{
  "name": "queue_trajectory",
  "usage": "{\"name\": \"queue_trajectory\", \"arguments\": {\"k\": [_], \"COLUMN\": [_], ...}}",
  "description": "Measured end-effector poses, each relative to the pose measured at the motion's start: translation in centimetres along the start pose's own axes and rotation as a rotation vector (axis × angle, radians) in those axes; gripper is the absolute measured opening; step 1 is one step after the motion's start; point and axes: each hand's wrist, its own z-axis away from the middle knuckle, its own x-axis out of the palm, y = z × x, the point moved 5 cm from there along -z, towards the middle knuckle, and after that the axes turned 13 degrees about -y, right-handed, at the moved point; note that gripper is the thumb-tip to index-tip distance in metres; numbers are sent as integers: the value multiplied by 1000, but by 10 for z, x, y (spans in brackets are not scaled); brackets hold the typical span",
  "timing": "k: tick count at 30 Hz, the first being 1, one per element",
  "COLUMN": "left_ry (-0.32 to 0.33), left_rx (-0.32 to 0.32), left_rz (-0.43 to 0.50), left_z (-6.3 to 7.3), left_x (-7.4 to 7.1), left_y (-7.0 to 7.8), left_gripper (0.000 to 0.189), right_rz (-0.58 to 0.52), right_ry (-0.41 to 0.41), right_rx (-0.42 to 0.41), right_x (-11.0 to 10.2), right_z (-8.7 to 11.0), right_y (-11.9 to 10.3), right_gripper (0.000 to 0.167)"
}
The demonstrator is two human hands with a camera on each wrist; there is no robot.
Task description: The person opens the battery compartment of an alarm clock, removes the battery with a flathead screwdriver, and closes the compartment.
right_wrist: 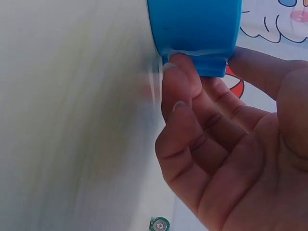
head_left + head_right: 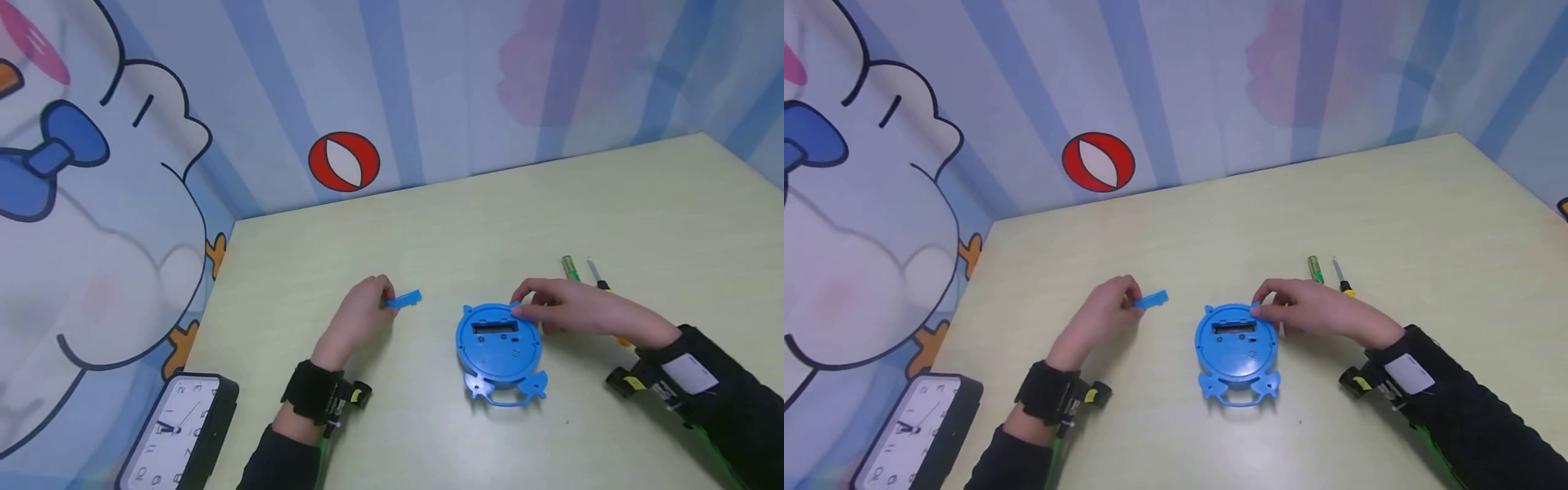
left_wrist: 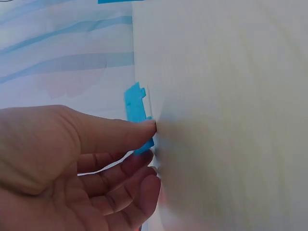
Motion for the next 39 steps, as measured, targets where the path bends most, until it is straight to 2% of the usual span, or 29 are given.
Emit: {"name": "queue_trajectory", "arguments": {"k": [3,6,10,14,18,22,25,29,31,35,39], "left_ry": [0,5,1,3,32,27,9,0,6,16,34], "left_rx": [34,95,226,363,428,440,432,409,397,383,396], "left_rz": [37,57,64,44,-7,-47,-77,-106,-113,-131,-183], "left_z": [0,3,12,21,21,18,15,13,12,12,12], "left_x": [0,-1,1,10,21,29,33,36,37,36,36], "left_y": [1,10,39,71,88,98,104,108,108,109,112], "left_gripper": [14,12,8,7,8,9,8,7,7,8,7], "right_rz": [-13,-32,-43,-19,38,110,133,144,149,174,235], "right_ry": [17,30,34,53,120,166,141,84,83,130,186], "right_rx": [-8,0,5,-23,-80,-198,-250,-242,-234,-242,-257], "right_x": [1,3,3,-2,-6,-4,0,2,1,-1,-1], "right_z": [2,3,1,0,1,3,4,5,6,5,2], "right_y": [0,0,-1,-6,-14,-23,-26,-26,-26,-29,-32], "right_gripper": [33,34,34,33,30,29,30,31,28,17,7]}}
